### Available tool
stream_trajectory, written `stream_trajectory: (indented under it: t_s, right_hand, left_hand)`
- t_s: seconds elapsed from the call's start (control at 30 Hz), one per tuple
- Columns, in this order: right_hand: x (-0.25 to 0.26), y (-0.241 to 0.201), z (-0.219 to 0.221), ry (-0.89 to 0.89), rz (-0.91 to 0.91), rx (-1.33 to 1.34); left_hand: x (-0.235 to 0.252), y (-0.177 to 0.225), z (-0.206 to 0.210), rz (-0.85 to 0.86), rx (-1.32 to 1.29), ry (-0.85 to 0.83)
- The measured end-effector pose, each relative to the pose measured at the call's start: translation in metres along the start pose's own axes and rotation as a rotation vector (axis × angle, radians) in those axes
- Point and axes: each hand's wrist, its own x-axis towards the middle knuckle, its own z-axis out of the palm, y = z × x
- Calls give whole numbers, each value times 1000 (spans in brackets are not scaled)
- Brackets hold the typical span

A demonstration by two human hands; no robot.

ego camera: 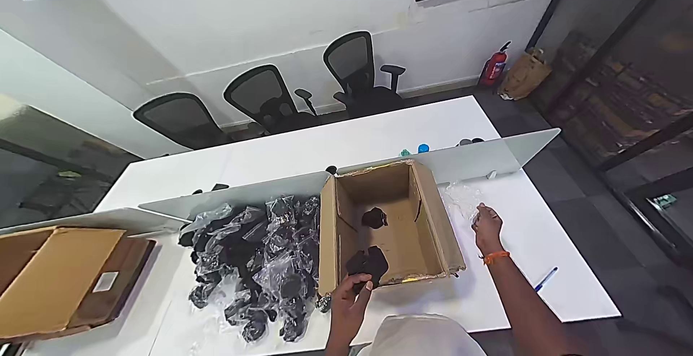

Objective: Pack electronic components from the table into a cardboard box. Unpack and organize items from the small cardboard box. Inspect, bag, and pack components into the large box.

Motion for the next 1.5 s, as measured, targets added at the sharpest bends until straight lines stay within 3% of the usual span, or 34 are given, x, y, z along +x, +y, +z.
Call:
stream_trajectory:
  t_s: [0.13, 0.33, 0.47, 0.57, 0.63, 0.77, 0.97, 1.17, 1.3, 1.5]
  right_hand:
    - [38, 38, -6, 130, 129, -70]
    - [72, 42, 4, -141, 345, -489]
    - [46, 7, 15, -215, 318, -415]
    - [6, -27, 16, -325, 220, -255]
    - [-27, -51, 12, -490, 31, -154]
    - [-104, -87, 19, -658, -178, -142]
    - [-177, -69, 33, -1004, -337, -271]
    - [-218, -58, 42, -1355, -314, -306]
    - [-236, -64, 46, -1391, -307, -248]
    - [-250, -65, 50, -1215, -507, -82]
  left_hand:
    - [-2, 0, 2, -17, -2, 10]
    - [0, -5, 5, -24, -11, -23]
    - [5, -6, 8, -64, -27, 1]
    - [6, -7, 9, -76, -54, 1]
    - [8, -7, 11, -61, -62, -3]
    - [11, -3, 10, -77, -55, 1]
    - [7, 3, 4, -73, 69, -115]
    - [-2, 4, -1, -47, 255, -109]
    - [-8, 9, 0, 3, 286, -58]
    - [-14, 16, 0, 126, 255, -129]
